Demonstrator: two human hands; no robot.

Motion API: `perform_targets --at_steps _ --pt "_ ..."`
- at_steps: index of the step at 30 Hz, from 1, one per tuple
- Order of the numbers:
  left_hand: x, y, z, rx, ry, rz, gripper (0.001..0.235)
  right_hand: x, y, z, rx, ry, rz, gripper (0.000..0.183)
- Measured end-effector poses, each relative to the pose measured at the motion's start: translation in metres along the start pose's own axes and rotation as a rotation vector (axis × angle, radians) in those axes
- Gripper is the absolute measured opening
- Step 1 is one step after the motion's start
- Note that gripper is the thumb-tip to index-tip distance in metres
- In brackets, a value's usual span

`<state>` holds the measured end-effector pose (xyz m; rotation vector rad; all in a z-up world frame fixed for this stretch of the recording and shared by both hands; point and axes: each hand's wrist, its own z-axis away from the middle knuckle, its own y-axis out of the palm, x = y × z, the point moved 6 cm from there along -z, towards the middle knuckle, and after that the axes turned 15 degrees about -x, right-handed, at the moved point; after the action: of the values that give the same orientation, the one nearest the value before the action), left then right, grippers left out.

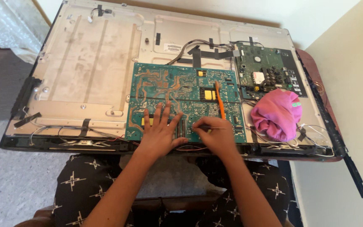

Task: The person cleans a green circuit board using a small brush and a screwdriver. They brush away dust and debris from various components and use the screwdriver to scrape or adjust small areas on the board.

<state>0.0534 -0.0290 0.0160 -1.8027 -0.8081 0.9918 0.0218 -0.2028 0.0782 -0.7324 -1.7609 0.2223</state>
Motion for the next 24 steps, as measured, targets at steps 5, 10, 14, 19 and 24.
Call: perform_targets --at_steps 5,10,14,19,24 --pt "0.002 0.003 -0.001 -0.016 0.005 0.013 0.095 -0.003 0.005 0.001 0.028 0.087 -0.091 0.008" --pt "0.001 0.002 0.000 0.002 0.004 -0.015 0.094 0.005 0.010 0.002 -0.004 0.047 -0.081 0.009" --pt "0.001 0.003 0.000 -0.003 0.007 0.013 0.094 0.011 -0.009 0.006 -0.011 -0.058 0.167 0.010" --pt "0.002 0.003 -0.001 -0.033 0.015 0.017 0.093 0.026 -0.009 0.010 -0.133 -0.222 0.155 0.011" --pt "0.002 0.005 0.002 -0.043 0.012 0.026 0.093 0.023 -0.003 0.007 -0.154 -0.130 0.239 0.009"
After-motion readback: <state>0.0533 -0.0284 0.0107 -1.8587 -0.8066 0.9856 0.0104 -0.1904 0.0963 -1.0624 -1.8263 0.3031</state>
